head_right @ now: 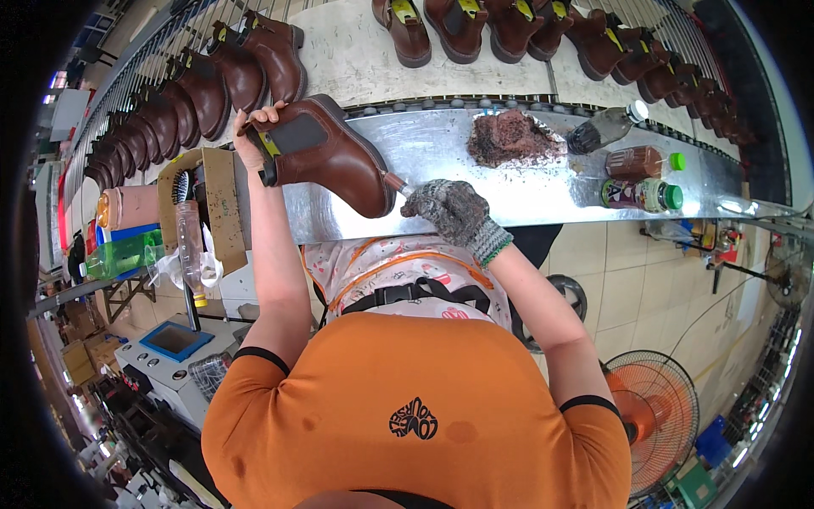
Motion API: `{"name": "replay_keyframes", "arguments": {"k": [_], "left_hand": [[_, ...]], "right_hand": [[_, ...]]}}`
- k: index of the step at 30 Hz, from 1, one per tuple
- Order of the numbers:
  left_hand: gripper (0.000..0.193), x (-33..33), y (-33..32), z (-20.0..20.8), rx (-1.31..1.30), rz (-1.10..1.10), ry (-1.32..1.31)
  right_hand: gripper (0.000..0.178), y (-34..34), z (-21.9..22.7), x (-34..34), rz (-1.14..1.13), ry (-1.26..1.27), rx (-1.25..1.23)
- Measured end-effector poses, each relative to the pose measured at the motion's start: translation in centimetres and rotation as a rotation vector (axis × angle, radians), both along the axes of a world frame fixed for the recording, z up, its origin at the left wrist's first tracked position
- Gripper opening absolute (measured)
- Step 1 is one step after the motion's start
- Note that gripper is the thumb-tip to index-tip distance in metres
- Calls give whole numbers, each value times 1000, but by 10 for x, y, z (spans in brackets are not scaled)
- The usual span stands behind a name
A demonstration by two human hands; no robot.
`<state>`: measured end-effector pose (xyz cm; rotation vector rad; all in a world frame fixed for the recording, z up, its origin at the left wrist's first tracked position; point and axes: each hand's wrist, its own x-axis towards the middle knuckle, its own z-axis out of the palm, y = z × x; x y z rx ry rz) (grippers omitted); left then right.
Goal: Applying adhesive or finish to shoe soles on a manufacturing line.
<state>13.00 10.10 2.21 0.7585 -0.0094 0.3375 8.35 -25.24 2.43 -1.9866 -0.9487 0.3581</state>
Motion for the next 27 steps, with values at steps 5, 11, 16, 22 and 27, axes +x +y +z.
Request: {"name": "replay_keyframes", "arguments": {"k": [5, 11, 16, 22, 27], "left_hand": [[41, 8, 3, -2, 18, 112, 147], [37, 17, -1, -3, 46, 230, 212], [35, 21, -3, -3, 99, 311, 262], [35, 21, -9, 2, 57, 364, 357], [39, 18, -21, 3, 108, 397, 330]], "right_hand": [[26, -4, -15, -7, -85, 201, 50], [26, -9, -25, -12, -108, 127, 96], [36, -12, -27, -16, -147, 163, -18], [47, -11, -23, -19, -237, 497, 132], [49, -14, -46, -23, -300, 641, 274]]}}
